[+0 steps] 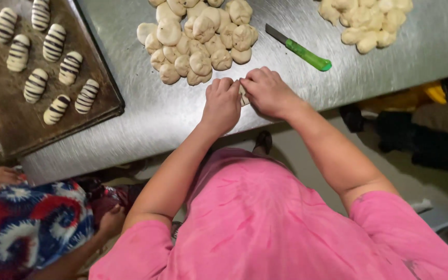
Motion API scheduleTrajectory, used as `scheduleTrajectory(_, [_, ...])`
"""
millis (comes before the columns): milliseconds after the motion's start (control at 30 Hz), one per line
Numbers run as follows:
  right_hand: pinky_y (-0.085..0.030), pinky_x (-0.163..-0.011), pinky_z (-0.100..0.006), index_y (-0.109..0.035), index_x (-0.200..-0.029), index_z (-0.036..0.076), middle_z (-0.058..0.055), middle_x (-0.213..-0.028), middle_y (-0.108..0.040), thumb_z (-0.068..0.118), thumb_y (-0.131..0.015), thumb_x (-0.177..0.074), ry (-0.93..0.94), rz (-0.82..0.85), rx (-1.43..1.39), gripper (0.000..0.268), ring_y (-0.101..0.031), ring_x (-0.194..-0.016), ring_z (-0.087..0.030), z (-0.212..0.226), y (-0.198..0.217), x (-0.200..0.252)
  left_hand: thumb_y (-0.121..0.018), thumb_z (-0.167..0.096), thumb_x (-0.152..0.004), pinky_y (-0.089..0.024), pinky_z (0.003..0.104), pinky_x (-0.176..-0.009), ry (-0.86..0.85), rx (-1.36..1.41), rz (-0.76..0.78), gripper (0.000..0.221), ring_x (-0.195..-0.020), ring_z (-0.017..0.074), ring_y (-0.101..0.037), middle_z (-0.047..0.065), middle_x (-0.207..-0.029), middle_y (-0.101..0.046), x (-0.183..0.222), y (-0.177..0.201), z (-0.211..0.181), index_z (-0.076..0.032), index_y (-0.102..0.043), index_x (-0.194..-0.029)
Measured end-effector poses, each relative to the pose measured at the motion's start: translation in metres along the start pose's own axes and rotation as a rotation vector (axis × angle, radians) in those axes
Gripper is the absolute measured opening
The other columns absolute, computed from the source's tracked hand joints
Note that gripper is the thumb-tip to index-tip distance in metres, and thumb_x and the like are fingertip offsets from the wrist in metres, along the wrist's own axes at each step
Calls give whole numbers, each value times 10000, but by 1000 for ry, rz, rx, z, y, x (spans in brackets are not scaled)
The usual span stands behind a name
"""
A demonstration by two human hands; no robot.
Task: Shaping small pieces of dough by flattening them, making decorative cuts with a knife, and rolling them into cylinders.
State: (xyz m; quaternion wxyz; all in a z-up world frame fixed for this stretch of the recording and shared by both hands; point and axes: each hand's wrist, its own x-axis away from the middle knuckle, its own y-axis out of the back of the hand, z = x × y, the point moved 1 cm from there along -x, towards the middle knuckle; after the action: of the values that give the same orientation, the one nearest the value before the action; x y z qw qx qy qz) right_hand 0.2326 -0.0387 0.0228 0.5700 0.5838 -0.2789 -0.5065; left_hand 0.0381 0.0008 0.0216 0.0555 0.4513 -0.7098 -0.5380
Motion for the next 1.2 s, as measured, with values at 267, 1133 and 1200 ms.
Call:
scheduleTrajectory(267, [-436,-799,-412,-627,-1076,177,-38,-1075,-589,605,-584,-951,313,32,-178,447,-583,-976,-266,2,38,46,-778,-413,-780,-456,471,-889,-18,7,165,548,-1021,324,-582,73,-1049,-591,59,6,-44,-99,-679,-1218])
scheduleTrajectory(1133, [-384,-945,-476,-692,-1271,145,-89,-1157,-612,671,-654,-908,194,-49,-213,640,-549,-1108,-329,-55,57,12,-666,-804,-713,-414,457,-972,-13,-199,-26,942,-1113,306,-551,62,-1149,-599,25,13,-12,-109,-634,-1348])
scheduleTrajectory(1200, [-420,-949,-486,-727,-1236,112,-131,-1158,-625,543,-759,-920,170,-107,-171,536,-577,-1112,-367,-88,62,25,-715,-798,-658,-419,468,-965,-2,-204,-10,1020,-1134,322,-557,79,-1185,-602,25,-1,-20,-85,-618,-1381])
